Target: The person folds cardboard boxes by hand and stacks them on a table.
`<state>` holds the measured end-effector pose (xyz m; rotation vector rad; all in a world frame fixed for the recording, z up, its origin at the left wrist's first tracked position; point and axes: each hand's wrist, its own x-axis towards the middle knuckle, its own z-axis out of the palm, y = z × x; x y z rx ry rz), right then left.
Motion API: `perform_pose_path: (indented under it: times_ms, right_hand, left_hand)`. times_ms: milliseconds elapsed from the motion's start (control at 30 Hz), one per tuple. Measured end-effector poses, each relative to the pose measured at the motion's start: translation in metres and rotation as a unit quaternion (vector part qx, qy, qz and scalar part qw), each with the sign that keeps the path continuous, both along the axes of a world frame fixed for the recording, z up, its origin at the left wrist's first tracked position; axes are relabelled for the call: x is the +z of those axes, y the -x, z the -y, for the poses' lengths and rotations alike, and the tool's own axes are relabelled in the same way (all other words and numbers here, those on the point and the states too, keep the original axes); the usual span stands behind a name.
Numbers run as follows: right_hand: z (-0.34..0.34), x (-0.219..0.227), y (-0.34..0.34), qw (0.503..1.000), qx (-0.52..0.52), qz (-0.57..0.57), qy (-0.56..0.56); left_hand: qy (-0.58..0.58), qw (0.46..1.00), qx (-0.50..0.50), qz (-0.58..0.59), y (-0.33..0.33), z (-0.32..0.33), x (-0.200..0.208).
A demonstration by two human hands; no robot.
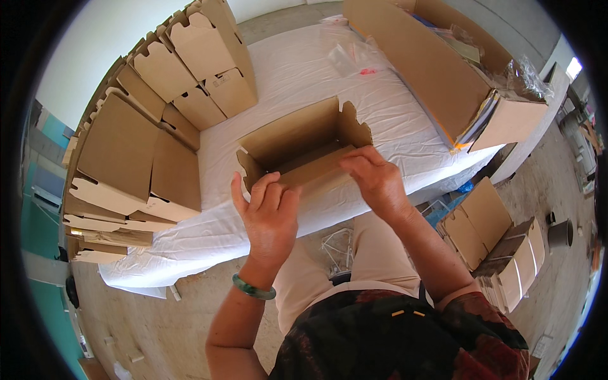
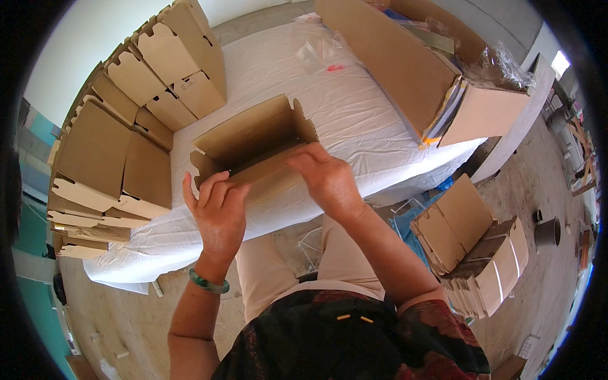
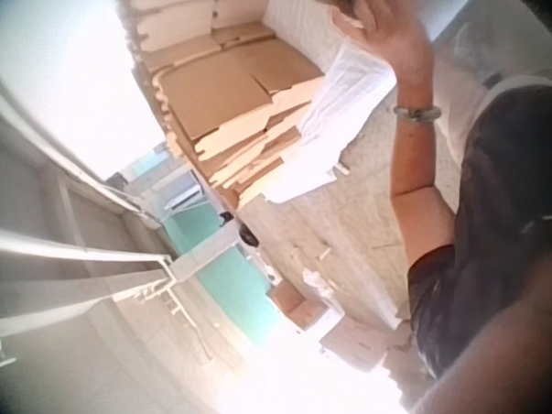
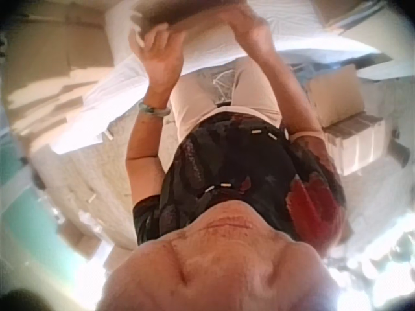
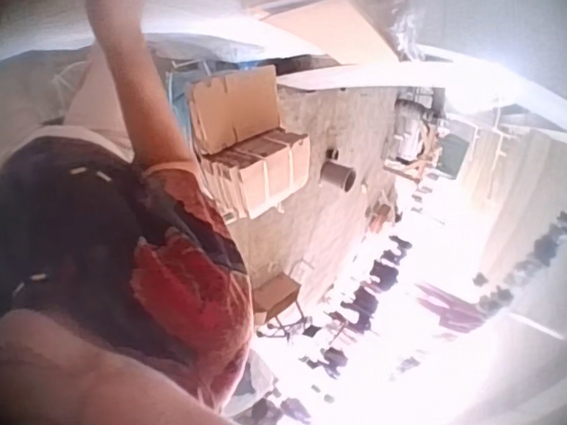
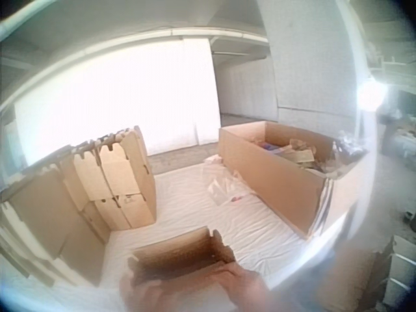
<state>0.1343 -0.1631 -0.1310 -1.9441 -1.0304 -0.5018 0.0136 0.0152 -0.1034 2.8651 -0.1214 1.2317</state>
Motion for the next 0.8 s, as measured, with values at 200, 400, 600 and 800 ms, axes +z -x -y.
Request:
perform_pose_path:
  times_ms: [200, 400, 600, 800]
  right_hand:
    - [0.002, 0.001, -0.005, 1.000, -0.006, 0.001, -0.013]
    - [0.013, 0.030, 0.006, 0.999, 0.020, -0.005, -0.037]
    - [0.008, 0.082, -0.013, 0.995, 0.016, 0.098, -0.010]
    - [-0.043, 0.090, -0.031, 0.974, 0.040, 0.208, 0.085]
  left_hand:
    - [0.000, 1.000, -0.005, -0.002, 0.008, -0.010, 0.001]
    - [0.011, 1.000, -0.029, -0.001, 0.017, -0.016, 0.018]
    - [0.107, 0.992, -0.009, 0.073, 0.019, -0.049, 0.052]
    - [0.194, 0.979, -0.018, 0.067, 0.005, -0.054, 0.051]
